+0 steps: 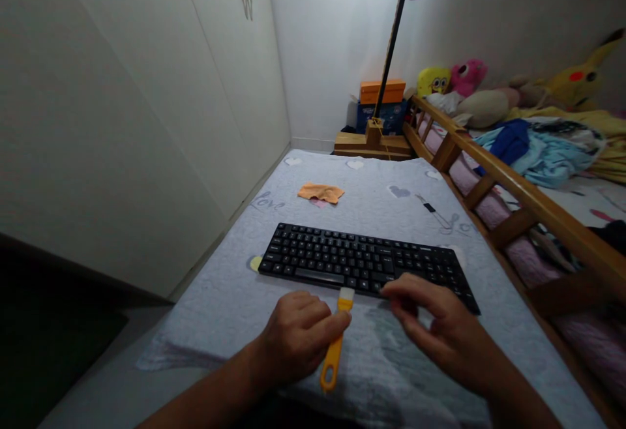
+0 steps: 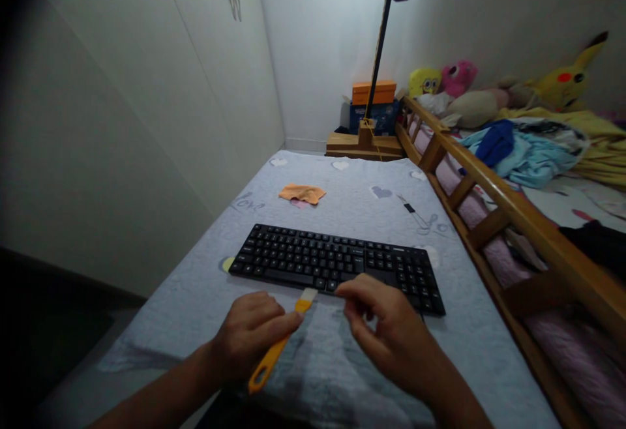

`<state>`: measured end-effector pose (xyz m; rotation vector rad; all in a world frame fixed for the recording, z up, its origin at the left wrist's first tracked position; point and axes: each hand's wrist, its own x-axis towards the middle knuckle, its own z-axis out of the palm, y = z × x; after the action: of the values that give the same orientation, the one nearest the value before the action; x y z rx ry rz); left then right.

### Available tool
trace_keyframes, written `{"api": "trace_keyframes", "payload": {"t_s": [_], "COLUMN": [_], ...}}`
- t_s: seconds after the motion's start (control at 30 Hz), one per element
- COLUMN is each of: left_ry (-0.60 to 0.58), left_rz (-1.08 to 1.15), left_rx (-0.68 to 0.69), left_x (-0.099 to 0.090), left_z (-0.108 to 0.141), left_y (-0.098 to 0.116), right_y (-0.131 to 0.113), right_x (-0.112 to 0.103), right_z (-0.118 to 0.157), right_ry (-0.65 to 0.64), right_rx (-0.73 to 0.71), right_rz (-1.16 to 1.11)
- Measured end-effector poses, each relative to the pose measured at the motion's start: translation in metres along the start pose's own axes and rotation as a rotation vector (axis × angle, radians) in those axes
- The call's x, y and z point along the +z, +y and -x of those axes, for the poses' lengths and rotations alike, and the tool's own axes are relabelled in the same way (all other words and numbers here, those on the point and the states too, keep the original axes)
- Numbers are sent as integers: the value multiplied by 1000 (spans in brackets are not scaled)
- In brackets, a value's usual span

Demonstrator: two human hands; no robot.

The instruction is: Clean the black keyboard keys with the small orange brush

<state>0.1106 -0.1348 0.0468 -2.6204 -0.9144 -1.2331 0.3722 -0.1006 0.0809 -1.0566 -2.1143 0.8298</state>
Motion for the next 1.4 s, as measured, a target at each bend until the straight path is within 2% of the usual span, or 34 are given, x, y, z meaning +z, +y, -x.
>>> {"api": "trace_keyframes", "payload": {"t_s": [0.1, 0.23, 0.57, 0.7, 0.77, 0.83, 0.93, 1.03, 1.1, 1.17, 1.3, 1.4], "left_ry": [-3, -18, 0, 70, 136, 198, 317, 359, 326, 224, 88, 66], "left_rz": [28, 95, 140, 167, 169, 159, 173, 222, 201, 190, 218, 201], "left_rx": [-3, -41, -66, -155, -277, -482, -776, -983, -1043, -1084, -1072, -1061], "left_x": [8, 12, 6, -7, -19, -31, -40, -34, -24, -13, 0, 2], "left_z": [-1, 2, 1, -2, -6, -12, -19, -14, -4, 9, 23, 23], "left_y": [4, 4, -4, -14, -26, -47, -93, -140, -161, -171, -172, -172], "right_y": [-13, -8, -6, -5, -5, -6, -9, -10, -9, -6, 1, 5], "right_x": [31, 52, 66, 65, 63, 61, 60, 63, 69, 75, 88, 96], "right_z": [1, 0, -13, -25, -33, -41, -51, -59, -64, -68, -75, -78], "right_ry": [-56, -18, -24, 68, 114, 152, 214, 194, 162, 164, 212, 189], "right_rx": [-126, -194, -223, -183, -114, -35, 34, 74, 106, 116, 83, 71], "right_rz": [-25, -4, -2, 1, -24, -83, -167, -243, -304, -315, -261, -283]}}
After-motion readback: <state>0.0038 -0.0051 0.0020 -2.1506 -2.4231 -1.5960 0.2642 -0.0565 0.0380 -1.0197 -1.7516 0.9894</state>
